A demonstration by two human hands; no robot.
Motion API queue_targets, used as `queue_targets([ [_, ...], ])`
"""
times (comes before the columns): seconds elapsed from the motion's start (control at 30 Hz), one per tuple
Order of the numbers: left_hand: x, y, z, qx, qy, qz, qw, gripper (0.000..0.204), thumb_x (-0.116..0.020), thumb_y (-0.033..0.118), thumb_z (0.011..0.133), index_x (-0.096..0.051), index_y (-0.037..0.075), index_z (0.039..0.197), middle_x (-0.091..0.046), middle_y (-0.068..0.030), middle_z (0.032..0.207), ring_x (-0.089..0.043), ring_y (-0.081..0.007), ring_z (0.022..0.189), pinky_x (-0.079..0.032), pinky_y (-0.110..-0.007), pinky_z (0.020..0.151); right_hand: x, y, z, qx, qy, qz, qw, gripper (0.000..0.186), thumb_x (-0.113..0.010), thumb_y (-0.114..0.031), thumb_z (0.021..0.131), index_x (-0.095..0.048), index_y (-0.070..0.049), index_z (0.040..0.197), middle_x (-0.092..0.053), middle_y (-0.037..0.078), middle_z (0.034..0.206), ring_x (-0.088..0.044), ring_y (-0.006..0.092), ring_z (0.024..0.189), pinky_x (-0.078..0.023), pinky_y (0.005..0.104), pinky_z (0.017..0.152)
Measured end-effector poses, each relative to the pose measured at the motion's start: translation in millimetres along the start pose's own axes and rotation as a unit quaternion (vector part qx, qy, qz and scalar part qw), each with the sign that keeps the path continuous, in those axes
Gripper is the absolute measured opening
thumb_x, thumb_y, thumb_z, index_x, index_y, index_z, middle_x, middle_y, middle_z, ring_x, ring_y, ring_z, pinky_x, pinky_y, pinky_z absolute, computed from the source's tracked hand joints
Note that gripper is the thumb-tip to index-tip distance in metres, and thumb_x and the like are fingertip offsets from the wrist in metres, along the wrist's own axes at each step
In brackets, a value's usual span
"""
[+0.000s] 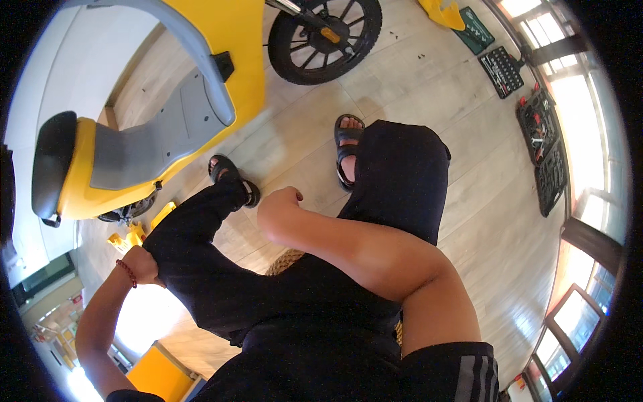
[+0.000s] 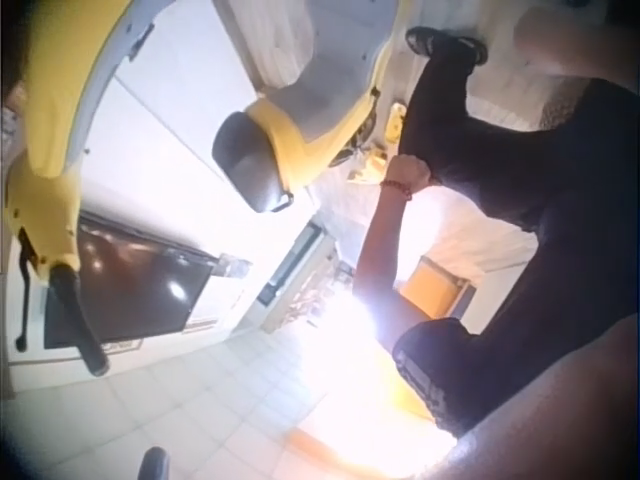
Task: Repairing or maintaining a yellow electric scooter by removing body panels and using a screwdriver.
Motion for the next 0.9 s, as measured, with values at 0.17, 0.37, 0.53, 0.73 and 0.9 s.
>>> queue_targets([
  [0.17, 5.0, -0.7, 0.2, 0.004, -0.026, 0.011, 1.0, 0.055, -0.049, 0.065, 0.07, -0.068, 0.014, 0.07, -0.064, -0.0052, 0.068, -0.063, -0.0226, 0.072, -0.048, -0.034, 0.064, 0.2, -3.6, -5.7, 0.013, -0.026, -0.004, 1.0, 0.027, -0.059, -0.015, 0.072, -0.065, -0.008, 0.097, -0.063, 0.011, 0.1, -0.059, 0.0254, 0.093, -0.043, 0.0423, 0.073],
  [0.37, 10.0, -1.9, -1.1, 0.009, -0.041, 0.021, 0.999, 0.052, -0.052, 0.063, 0.07, -0.069, 0.015, 0.072, -0.065, -0.0042, 0.071, -0.063, -0.021, 0.074, -0.048, -0.033, 0.068, -3.1, -6.1, -8.9, 0.028, -0.073, 0.004, 0.997, 0.032, -0.062, -0.015, 0.071, -0.063, -0.007, 0.102, -0.061, 0.012, 0.104, -0.057, 0.0265, 0.097, -0.041, 0.044, 0.078],
  [0.53, 8.9, -3.9, 0.8, 0.007, -0.044, 0.029, 0.999, 0.051, -0.051, 0.064, 0.07, -0.069, 0.016, 0.072, -0.066, -0.003, 0.073, -0.063, -0.02, 0.076, -0.048, -0.033, 0.069, -5.2, -10.0, -6.9, 0.029, -0.071, 0.009, 0.997, 0.032, -0.061, -0.015, 0.071, -0.063, -0.007, 0.102, -0.061, 0.013, 0.104, -0.057, 0.0268, 0.097, -0.04, 0.0451, 0.078],
  [0.73, 13.6, -3.6, -2.2, 0.003, -0.056, 0.04, 0.998, 0.052, -0.05, 0.064, 0.071, -0.069, 0.016, 0.073, -0.066, -0.0025, 0.073, -0.063, -0.02, 0.076, -0.048, -0.033, 0.069, -4.5, -9.3, -8.6, 0.033, -0.067, 0.012, 0.997, 0.032, -0.06, -0.016, 0.071, -0.063, -0.008, 0.102, -0.061, 0.012, 0.104, -0.058, 0.027, 0.096, -0.04, 0.045, 0.078],
  [0.9, 14.7, -3.6, -0.2, -0.005, -0.035, 0.036, 0.999, 0.056, -0.047, 0.067, 0.07, -0.069, 0.016, 0.068, -0.065, -0.0026, 0.068, -0.064, -0.0197, 0.072, -0.049, -0.034, 0.066, -2.7, -11.4, -10.0, 0.042, -0.068, 0.002, 0.997, 0.031, -0.059, -0.016, 0.072, -0.064, -0.008, 0.102, -0.061, 0.012, 0.104, -0.058, 0.0273, 0.096, -0.04, 0.0452, 0.078],
])
Point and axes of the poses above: each hand's wrist, its own z-axis towards the middle knuckle, its own x-axis out of the back of the hand, y = z × x, the point moved 10 cm from there along z, towards the middle knuckle
